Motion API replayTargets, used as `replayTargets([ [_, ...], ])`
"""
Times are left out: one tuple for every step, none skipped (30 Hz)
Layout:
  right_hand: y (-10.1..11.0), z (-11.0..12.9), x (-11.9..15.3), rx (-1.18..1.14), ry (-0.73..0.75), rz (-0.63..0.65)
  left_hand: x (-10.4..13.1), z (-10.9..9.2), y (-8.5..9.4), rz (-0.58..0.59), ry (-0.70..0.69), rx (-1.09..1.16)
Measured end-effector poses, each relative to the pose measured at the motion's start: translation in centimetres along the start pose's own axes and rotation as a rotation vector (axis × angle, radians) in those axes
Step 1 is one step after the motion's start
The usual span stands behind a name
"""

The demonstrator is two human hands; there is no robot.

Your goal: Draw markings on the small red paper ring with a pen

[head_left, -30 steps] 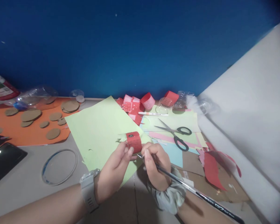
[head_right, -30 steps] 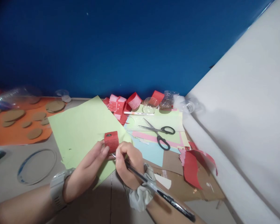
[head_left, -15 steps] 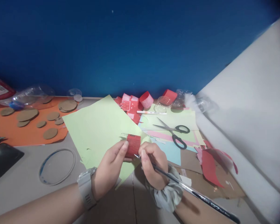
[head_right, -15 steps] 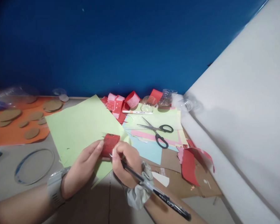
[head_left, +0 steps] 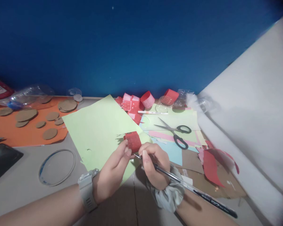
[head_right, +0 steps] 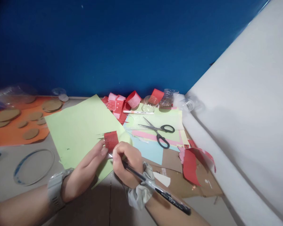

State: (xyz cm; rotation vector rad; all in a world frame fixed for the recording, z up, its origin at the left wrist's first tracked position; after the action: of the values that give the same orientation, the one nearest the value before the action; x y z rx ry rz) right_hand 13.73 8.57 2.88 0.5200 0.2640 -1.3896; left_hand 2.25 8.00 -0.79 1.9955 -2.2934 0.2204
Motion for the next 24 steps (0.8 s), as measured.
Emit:
replayTargets([
  [-0.04, -0.1, -0.02, 0.01, -0.015, 0.009, -0.03, 0.18, 0.05, -0.001, 0.013, -0.033],
  [-0.05, -0.19, -0.06, 0.024, -0.028, 0.015, -0.04, 0.34, 0.03, 0.007, 0.024, -0.063],
  [-0.04, -0.28, -0.12, 0.041, -0.041, 0.018, -0.05, 0.41, -0.02, 0.018, 0.027, -0.088],
  [-0.02, -0.36, -0.18, 0.059, -0.053, 0.02, -0.05, 0.4, -0.11, 0.031, 0.023, -0.106],
  [-0.03, -0.45, -0.24, 0.075, -0.064, 0.023, -0.04, 0.37, -0.2, 0.045, 0.016, -0.12],
  [-0.06, -0.51, -0.28, 0.087, -0.072, 0.027, -0.04, 0.3, -0.25, 0.051, 0.008, -0.131],
  [-0.08, -0.53, -0.32, 0.095, -0.075, 0.029, -0.04, 0.26, -0.23, 0.049, 0.006, -0.139],
  [-0.09, -0.53, -0.35, 0.102, -0.076, 0.031, -0.04, 0.24, -0.2, 0.046, 0.007, -0.142],
  [-0.1, -0.52, -0.36, 0.108, -0.076, 0.031, -0.05, 0.2, -0.21, 0.046, 0.006, -0.141],
  [-0.1, -0.5, -0.37, 0.115, -0.074, 0.029, -0.07, 0.1, -0.3, 0.055, -0.002, -0.133],
  [-0.07, -0.47, -0.38, 0.124, -0.072, 0.025, -0.08, -0.04, -0.43, 0.067, -0.015, -0.119],
  [-0.04, -0.45, -0.38, 0.132, -0.069, 0.019, -0.1, -0.19, -0.52, 0.076, -0.029, -0.104],
  [0.01, -0.45, -0.39, 0.139, -0.069, 0.013, -0.13, -0.31, -0.61, 0.087, -0.041, -0.091],
  [0.04, -0.48, -0.39, 0.144, -0.072, 0.009, -0.16, -0.4, -0.65, 0.091, -0.051, -0.08],
  [0.05, -0.55, -0.4, 0.149, -0.078, 0.007, -0.19, -0.45, -0.68, 0.095, -0.056, -0.072],
  [0.05, -0.64, -0.4, 0.154, -0.086, 0.008, -0.21, -0.47, -0.72, 0.1, -0.059, -0.065],
  [0.03, -0.74, -0.4, 0.159, -0.094, 0.011, -0.23, -0.48, -0.74, 0.103, -0.061, -0.058],
  [0.0, -0.81, -0.4, 0.162, -0.1, 0.016, -0.24, -0.51, -0.78, 0.106, -0.064, -0.051],
  [-0.02, -0.87, -0.41, 0.164, -0.103, 0.02, -0.25, -0.53, -0.81, 0.109, -0.067, -0.043],
  [-0.04, -0.89, -0.42, 0.163, -0.105, 0.024, -0.25, -0.56, -0.84, 0.111, -0.069, -0.036],
  [-0.05, -0.9, -0.44, 0.162, -0.106, 0.028, -0.25, -0.57, -0.88, 0.114, -0.07, -0.033],
  [-0.09, -0.91, -0.47, 0.162, -0.108, 0.034, -0.25, -0.56, -0.9, 0.116, -0.068, -0.033],
  [-0.12, -0.91, -0.5, 0.164, -0.112, 0.039, -0.26, -0.54, -0.9, 0.117, -0.066, -0.036],
  [-0.15, -0.9, -0.54, 0.169, -0.117, 0.044, -0.26, -0.51, -0.9, 0.119, -0.064, -0.043],
])
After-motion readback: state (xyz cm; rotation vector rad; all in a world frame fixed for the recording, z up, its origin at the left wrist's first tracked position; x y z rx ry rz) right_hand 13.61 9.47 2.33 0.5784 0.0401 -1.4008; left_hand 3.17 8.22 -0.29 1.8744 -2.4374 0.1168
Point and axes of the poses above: each hand's wrist, its own x-axis away from the middle knuckle, its own y-axis out of the back of the hand, z = x × y, the point moved 9 cm from there along -x, towards the middle knuckle
